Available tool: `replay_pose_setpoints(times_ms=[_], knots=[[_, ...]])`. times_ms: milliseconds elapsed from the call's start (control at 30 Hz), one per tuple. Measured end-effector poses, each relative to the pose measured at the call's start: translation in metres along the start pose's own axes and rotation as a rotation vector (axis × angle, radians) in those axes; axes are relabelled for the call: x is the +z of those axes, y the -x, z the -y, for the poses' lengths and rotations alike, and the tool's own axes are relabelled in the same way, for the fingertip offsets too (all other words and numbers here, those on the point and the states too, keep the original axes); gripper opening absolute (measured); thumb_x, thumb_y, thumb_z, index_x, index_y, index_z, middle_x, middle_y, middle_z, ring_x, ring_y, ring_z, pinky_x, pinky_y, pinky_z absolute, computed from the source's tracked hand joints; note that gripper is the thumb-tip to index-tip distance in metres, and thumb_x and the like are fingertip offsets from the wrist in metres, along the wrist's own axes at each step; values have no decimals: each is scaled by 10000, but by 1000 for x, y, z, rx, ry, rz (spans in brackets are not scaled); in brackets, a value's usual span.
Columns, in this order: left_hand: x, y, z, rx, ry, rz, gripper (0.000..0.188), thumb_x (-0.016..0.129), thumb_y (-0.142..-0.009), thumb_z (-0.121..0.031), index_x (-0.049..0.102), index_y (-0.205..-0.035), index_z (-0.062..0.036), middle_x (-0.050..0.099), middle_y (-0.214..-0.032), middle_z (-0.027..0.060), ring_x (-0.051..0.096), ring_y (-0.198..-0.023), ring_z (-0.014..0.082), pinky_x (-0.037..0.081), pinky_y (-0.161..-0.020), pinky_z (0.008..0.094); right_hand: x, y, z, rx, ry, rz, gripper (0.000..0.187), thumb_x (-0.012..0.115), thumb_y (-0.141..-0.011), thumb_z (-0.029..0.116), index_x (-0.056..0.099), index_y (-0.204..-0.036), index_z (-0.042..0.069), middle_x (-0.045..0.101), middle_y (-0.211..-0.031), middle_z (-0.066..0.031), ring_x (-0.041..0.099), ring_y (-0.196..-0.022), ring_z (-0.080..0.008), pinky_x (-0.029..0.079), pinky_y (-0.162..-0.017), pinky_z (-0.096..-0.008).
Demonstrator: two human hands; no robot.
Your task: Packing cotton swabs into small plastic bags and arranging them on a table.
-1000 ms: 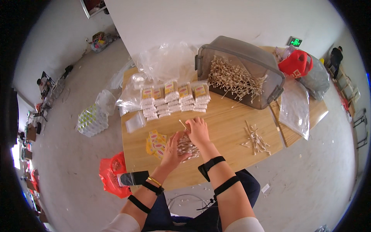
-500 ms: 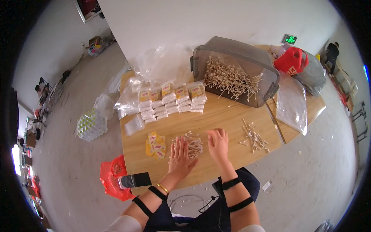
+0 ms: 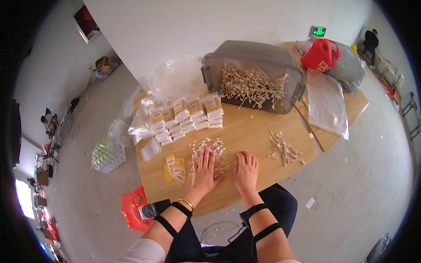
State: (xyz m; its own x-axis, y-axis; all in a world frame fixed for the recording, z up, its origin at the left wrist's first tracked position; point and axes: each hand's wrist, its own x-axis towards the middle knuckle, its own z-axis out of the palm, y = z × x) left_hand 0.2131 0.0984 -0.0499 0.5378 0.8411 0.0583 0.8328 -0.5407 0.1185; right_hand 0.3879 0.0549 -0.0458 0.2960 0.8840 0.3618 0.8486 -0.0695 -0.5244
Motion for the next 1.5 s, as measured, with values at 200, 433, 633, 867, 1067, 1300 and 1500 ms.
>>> replay_pose_setpoints(times_ms=[200,433,633,867,1067,1300,1500], knots=[[4,28,-11,32,-27,-31,1111,564,-860,-722,183,-1585,30,94,-1674,224,43,-1557,392,4,-1215,629,4,0,0,8,14,-8,312,565,-932,142,598,-1227,49,572,-1256,-119,512,-1212,-327,379,-1075,-456],[-11,48,-7,-26,195,6,1167,670,-824,-661,117,-1593,20,123,-1669,209,94,-1554,369,44,-1230,603,2,2,-2,8,6,0,353,587,-884,79,597,-1235,45,565,-1271,-117,504,-1220,-327,371,-1089,-458],[-10,58,19,-49,228,-45,1128,804,-770,-515,191,-1584,-30,239,-1634,155,185,-1534,345,116,-1226,603,4,4,-12,20,-117,0,351,635,-834,56,624,-1182,99,572,-1234,-117,500,-1220,-328,392,-1069,-460],[1,70,19,32,295,-119,877,763,-856,-379,319,-1544,-62,302,-1612,118,253,-1508,361,172,-1213,604,-21,31,-3,-179,-270,301,280,713,-782,110,672,-1058,145,585,-1166,-95,514,-1165,-352,420,-1017,-473],[4,79,17,59,324,-103,873,741,-877,-342,278,-1561,-62,320,-1611,145,257,-1515,346,167,-1225,579,-16,38,-1,-300,-188,236,314,771,-755,145,671,-1053,145,583,-1151,-75,515,-1138,-347,425,-974,-468],[1,100,75,-41,131,-44,970,657,-909,-480,151,-1597,-19,246,-1645,168,194,-1542,335,126,-1241,560,-23,40,20,-193,-216,313,344,788,-779,182,645,-1089,146,562,-1175,-96,499,-1147,-344,412,-994,-466],[-26,90,55,-62,128,12,993,698,-877,-488,184,-1593,-31,218,-1654,140,192,-1540,330,113,-1245,558,-22,40,8,-209,-123,315,355,791,-775,182,639,-1093,139,547,-1184,-99,501,-1148,-340,424,-974,-469]])
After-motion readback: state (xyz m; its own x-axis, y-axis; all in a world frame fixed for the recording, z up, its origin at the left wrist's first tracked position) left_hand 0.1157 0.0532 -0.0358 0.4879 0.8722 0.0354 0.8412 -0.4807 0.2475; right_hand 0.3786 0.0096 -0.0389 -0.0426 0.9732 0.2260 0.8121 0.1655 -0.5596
